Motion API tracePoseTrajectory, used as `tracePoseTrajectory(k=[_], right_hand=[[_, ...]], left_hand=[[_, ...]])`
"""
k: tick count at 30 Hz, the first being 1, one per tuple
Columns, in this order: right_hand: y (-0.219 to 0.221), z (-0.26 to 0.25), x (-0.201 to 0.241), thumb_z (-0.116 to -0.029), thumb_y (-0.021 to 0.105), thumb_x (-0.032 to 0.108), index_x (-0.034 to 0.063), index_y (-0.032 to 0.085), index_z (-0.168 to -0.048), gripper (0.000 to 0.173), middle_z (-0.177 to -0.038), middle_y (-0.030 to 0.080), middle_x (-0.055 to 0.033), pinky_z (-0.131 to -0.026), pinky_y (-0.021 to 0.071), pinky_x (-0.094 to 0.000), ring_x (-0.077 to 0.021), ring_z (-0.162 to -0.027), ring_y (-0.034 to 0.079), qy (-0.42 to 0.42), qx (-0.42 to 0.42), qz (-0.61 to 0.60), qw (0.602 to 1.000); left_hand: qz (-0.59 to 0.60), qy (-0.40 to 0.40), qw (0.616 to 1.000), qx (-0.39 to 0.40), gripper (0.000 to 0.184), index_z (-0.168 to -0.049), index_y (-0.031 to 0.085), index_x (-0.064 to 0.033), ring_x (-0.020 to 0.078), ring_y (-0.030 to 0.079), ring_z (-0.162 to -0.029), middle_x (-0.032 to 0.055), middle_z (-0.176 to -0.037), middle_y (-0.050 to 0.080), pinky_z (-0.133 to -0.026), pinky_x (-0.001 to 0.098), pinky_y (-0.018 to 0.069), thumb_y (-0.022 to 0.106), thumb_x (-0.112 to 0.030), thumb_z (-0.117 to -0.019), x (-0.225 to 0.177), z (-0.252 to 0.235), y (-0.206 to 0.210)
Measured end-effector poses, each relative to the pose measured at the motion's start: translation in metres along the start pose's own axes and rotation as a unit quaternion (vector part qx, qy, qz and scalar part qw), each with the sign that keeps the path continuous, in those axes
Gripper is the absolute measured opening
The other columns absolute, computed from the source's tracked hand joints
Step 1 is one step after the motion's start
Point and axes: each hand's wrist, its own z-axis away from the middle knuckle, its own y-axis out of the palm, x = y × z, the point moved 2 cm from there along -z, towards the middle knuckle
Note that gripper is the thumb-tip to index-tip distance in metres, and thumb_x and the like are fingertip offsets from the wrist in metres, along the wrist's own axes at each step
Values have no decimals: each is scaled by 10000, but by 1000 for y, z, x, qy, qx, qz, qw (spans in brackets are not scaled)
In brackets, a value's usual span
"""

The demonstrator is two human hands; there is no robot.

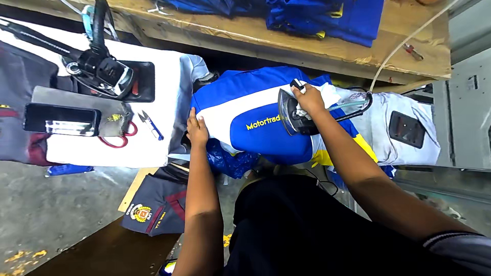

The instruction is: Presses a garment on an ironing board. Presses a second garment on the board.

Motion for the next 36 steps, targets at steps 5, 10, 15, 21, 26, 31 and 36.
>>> tracePoseTrajectory(k=[5,10,15,21,26,31,36], right_hand=[[4,28,-21,-1048,491,561,73,584,-1408,613,-1107,699,-269,-892,503,-669,-462,-1052,676,-79,73,43,993],[-7,49,-40,-1053,519,521,57,625,-1345,558,-1050,708,-257,-868,513,-656,-450,-1003,689,-150,131,68,978],[-64,76,-86,-1046,580,454,33,640,-1313,502,-1027,702,-271,-877,499,-658,-447,-979,682,-144,115,26,983],[-150,87,-179,-958,743,367,9,670,-1255,471,-1010,702,-274,-841,489,-678,-437,-936,676,-112,61,8,992],[-201,49,-291,-906,792,412,30,713,-1167,469,-943,715,-238,-813,505,-672,-423,-900,687,-129,73,28,989],[-253,8,-406,-902,805,252,-19,650,-1302,507,-1148,681,-312,-960,453,-699,-504,-1113,638,-78,119,92,986],[-280,-33,-493,-876,806,154,-33,680,-1207,401,-1128,674,-317,-946,436,-716,-507,-1105,627,-41,125,119,984]], left_hand=[[-1,-9,1000,1,568,-1655,220,-257,431,269,-1529,194,-1662,295,-1119,773,201,262,-419,-1113,-5,-1,3],[-54,1,998,-37,553,-1635,294,-209,480,258,-1518,232,-1681,217,-1107,775,219,280,-395,-1115,-12,3,3],[3,50,982,-183,560,-1534,392,43,471,313,-1494,334,-1626,250,-1202,554,306,401,-300,-1091,-6,17,16],[96,-104,963,-229,600,-1546,230,157,493,236,-1516,414,-1586,236,-1263,465,201,432,-181,-1092,15,98,50],[-28,-311,941,-133,673,-1567,262,102,522,257,-1500,393,-1600,241,-1228,522,278,524,-281,-1079,42,218,122],[-171,-321,910,199,520,-1442,488,103,543,434,-1383,394,-1476,448,-1139,637,358,509,-284,-1095,74,298,219],[-123,-230,910,321,409,-1330,591,86,452,592,-1234,320,-1327,607,-1050,615,463,519,-231,-1082,47,302,291]])
